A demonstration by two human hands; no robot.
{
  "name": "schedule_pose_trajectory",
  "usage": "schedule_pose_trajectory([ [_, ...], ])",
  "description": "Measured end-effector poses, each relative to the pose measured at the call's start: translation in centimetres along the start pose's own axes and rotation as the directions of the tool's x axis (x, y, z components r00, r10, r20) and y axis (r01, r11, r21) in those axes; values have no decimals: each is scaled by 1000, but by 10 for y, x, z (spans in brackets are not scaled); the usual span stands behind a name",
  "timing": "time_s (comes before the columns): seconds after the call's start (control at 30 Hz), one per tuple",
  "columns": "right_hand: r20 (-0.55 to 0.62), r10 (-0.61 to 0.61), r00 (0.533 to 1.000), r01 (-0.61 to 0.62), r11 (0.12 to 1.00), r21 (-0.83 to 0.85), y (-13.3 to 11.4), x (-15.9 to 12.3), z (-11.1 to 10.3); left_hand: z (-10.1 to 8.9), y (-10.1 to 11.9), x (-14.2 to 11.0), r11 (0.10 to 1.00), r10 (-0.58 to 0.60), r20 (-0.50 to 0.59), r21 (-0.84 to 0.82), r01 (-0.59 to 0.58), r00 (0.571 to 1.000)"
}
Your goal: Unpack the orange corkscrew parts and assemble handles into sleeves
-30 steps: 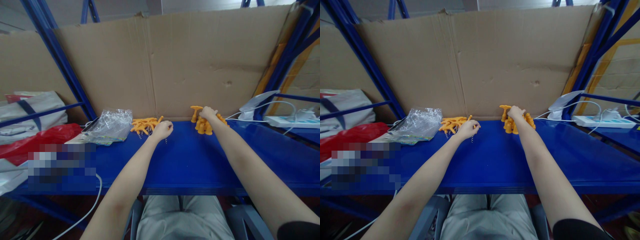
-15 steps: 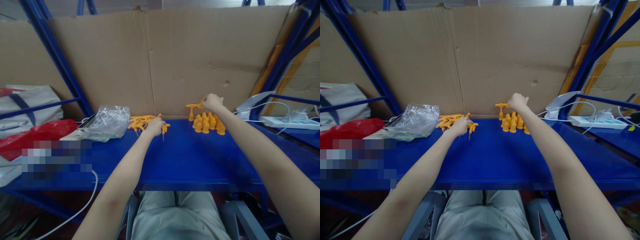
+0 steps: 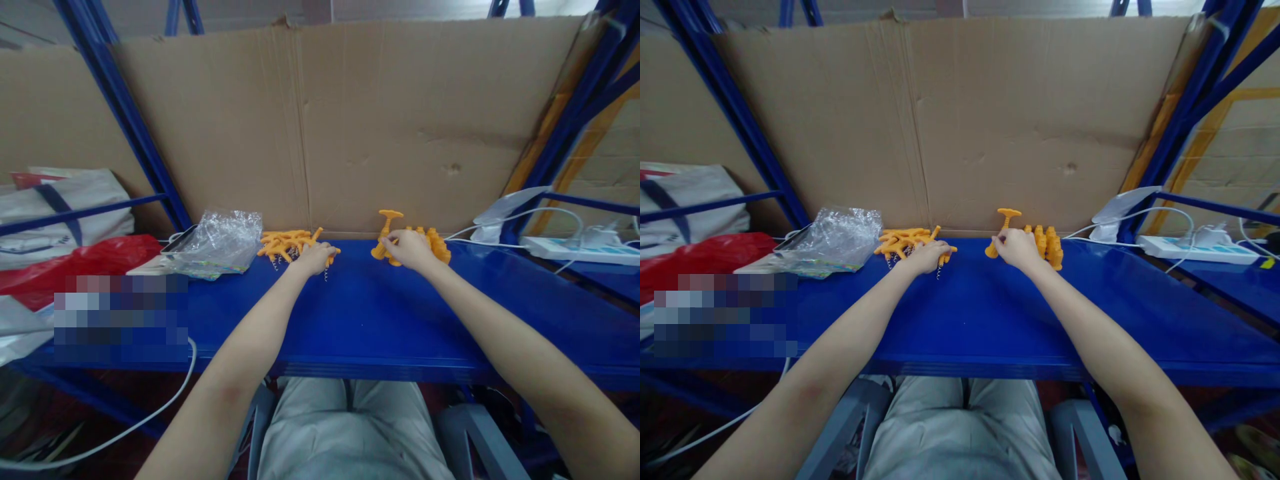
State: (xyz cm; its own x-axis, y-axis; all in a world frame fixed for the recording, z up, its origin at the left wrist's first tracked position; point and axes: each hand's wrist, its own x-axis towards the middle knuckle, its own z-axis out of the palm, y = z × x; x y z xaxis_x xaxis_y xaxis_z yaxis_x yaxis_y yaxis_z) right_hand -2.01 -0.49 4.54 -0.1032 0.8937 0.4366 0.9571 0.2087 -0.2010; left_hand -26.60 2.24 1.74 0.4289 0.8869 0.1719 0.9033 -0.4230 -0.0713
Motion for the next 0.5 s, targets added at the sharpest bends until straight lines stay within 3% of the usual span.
schedule_pose_trajectory([
  [0.2,140,-155,978,153,988,28,7,-4,18,4,-3,5,999,-49,-53,-2,49,997],
  [0.37,91,-175,980,166,981,97,8,-7,29,2,0,4,996,-86,-53,-3,86,995],
  [0.5,55,-188,981,168,951,259,11,-5,42,0,1,2,994,-106,-47,5,106,993],
])
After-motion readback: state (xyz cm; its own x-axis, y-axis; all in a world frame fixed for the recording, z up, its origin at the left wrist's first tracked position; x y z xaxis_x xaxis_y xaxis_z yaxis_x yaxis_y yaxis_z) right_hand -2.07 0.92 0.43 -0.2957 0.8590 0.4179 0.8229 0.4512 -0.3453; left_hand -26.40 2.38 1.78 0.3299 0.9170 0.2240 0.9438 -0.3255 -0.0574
